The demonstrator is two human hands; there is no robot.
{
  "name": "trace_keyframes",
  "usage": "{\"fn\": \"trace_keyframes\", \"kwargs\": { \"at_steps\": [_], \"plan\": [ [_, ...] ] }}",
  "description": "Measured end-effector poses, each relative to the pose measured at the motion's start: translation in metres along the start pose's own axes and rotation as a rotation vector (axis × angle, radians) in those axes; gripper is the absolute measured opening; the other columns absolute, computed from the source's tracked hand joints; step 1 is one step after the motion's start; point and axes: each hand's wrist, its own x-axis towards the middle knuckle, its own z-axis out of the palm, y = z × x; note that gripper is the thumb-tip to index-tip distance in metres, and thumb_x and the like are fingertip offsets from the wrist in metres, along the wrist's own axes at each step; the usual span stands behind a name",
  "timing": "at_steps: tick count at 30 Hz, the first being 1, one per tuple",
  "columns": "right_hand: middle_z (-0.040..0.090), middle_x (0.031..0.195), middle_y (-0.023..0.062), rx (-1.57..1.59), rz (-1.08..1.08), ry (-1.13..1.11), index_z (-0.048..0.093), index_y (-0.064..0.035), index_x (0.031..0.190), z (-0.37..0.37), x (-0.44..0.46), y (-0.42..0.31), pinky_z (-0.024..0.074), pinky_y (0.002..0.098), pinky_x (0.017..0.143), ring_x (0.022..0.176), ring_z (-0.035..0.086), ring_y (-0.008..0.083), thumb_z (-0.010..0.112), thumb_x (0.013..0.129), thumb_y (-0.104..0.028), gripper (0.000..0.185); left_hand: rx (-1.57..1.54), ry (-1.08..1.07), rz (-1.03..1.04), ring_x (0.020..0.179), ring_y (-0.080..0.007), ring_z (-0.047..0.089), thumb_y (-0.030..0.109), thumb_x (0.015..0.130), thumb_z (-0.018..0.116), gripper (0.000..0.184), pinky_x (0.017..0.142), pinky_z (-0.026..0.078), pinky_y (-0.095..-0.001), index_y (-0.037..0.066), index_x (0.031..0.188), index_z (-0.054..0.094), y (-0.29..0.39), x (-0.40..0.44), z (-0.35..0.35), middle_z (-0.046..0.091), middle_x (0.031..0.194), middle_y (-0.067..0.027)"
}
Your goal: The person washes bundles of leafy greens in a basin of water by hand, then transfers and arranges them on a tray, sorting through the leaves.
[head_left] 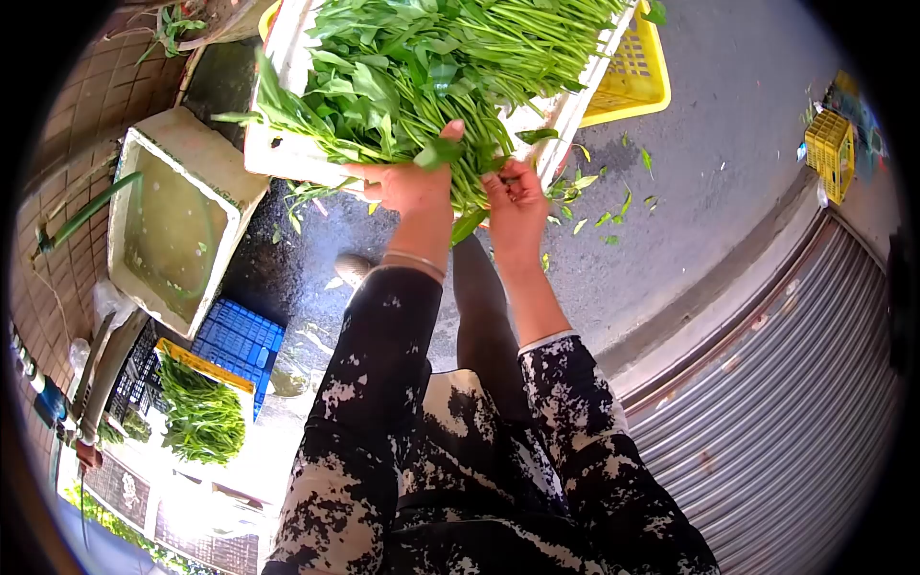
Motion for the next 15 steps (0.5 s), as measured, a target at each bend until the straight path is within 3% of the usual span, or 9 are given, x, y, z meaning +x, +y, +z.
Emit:
{"fn": "trace_keyframes", "kwargs": {
  "at_steps": [3, 5, 6, 8, 12, 13, 15],
  "plan": [
    [0.060, 0.078, 0.0023, -0.131, -0.012, -0.070, 0.059, 0.0003, 0.093, -0.006, -0.005, 0.005, 0.0426, 0.0185, 0.058, 0.064, 0.053, 0.0054, 0.057, 0.080, 0.004, 0.014, 0.123, 0.051, -0.038, 0.122, -0.0405, 0.027, 0.052, 0.043, 0.083, 0.145, 0.099, 0.035, -0.0465, 0.007, 0.137, -0.018, 0.006, 0.003, 0.013, 0.019, 0.133, -0.0247],
    [0.062, 0.073, 0.0061, -0.280, 0.002, -0.087, 0.058, 0.0002, 0.094, -0.007, -0.002, 0.005, 0.0448, 0.0221, 0.057, 0.062, 0.057, 0.0085, 0.059, 0.078, 0.001, 0.016, 0.329, 0.060, -0.033, 0.125, -0.0331, 0.029, 0.063, 0.044, 0.076, 0.144, 0.102, 0.030, -0.0380, 0.010, 0.137, -0.019, 0.012, -0.001, 0.011, 0.019, 0.137, -0.0243],
    [0.062, 0.073, 0.0061, -0.280, 0.003, -0.087, 0.058, 0.0002, 0.094, -0.008, -0.003, 0.005, 0.0448, 0.0221, 0.057, 0.062, 0.057, 0.0085, 0.059, 0.078, 0.001, 0.016, 0.366, 0.234, 0.016, 0.123, -0.0322, 0.031, 0.062, 0.045, 0.075, 0.141, 0.101, 0.031, -0.0374, 0.010, 0.138, -0.018, 0.013, -0.003, 0.017, 0.023, 0.135, -0.0223],
    [0.063, 0.069, 0.0107, -0.503, -0.003, -0.105, 0.058, -0.0011, 0.093, -0.010, -0.005, 0.003, 0.0466, 0.0257, 0.057, 0.060, 0.060, 0.0133, 0.062, 0.077, -0.001, 0.017, 0.346, 0.191, -0.017, 0.123, -0.0329, 0.031, 0.059, 0.046, 0.076, 0.139, 0.100, 0.032, -0.0372, 0.010, 0.138, -0.016, 0.014, -0.001, 0.019, 0.024, 0.135, -0.0220],
    [0.062, 0.068, 0.0118, -0.760, -0.065, -0.217, 0.058, -0.0036, 0.091, -0.036, -0.036, -0.014, 0.0471, 0.0272, 0.057, 0.061, 0.062, 0.0177, 0.062, 0.076, -0.002, 0.015, 0.260, 0.130, -0.037, 0.122, -0.0348, 0.030, 0.051, 0.049, 0.077, 0.133, 0.099, 0.034, -0.0388, 0.010, 0.139, -0.011, 0.018, -0.006, 0.016, 0.023, 0.135, -0.0214],
    [0.062, 0.070, 0.0126, -0.699, -0.113, -0.168, 0.058, -0.0040, 0.092, -0.057, -0.038, 0.001, 0.0475, 0.0279, 0.058, 0.063, 0.062, 0.0197, 0.062, 0.077, -0.002, 0.015, 0.255, 0.126, -0.041, 0.122, -0.0348, 0.030, 0.051, 0.049, 0.077, 0.133, 0.099, 0.034, -0.0388, 0.010, 0.139, -0.011, 0.018, -0.005, 0.017, 0.023, 0.135, -0.0214],
    [0.064, 0.079, 0.0139, -0.737, -0.141, -0.037, 0.059, -0.0055, 0.095, -0.123, -0.032, 0.040, 0.0492, 0.0328, 0.061, 0.070, 0.064, 0.0263, 0.061, 0.077, -0.004, 0.018, 0.212, 0.104, -0.050, 0.122, -0.0372, 0.030, 0.042, 0.053, 0.079, 0.130, 0.099, 0.029, -0.0522, 0.011, 0.138, -0.014, 0.016, -0.003, 0.016, 0.021, 0.134, -0.0221]
  ]
}}
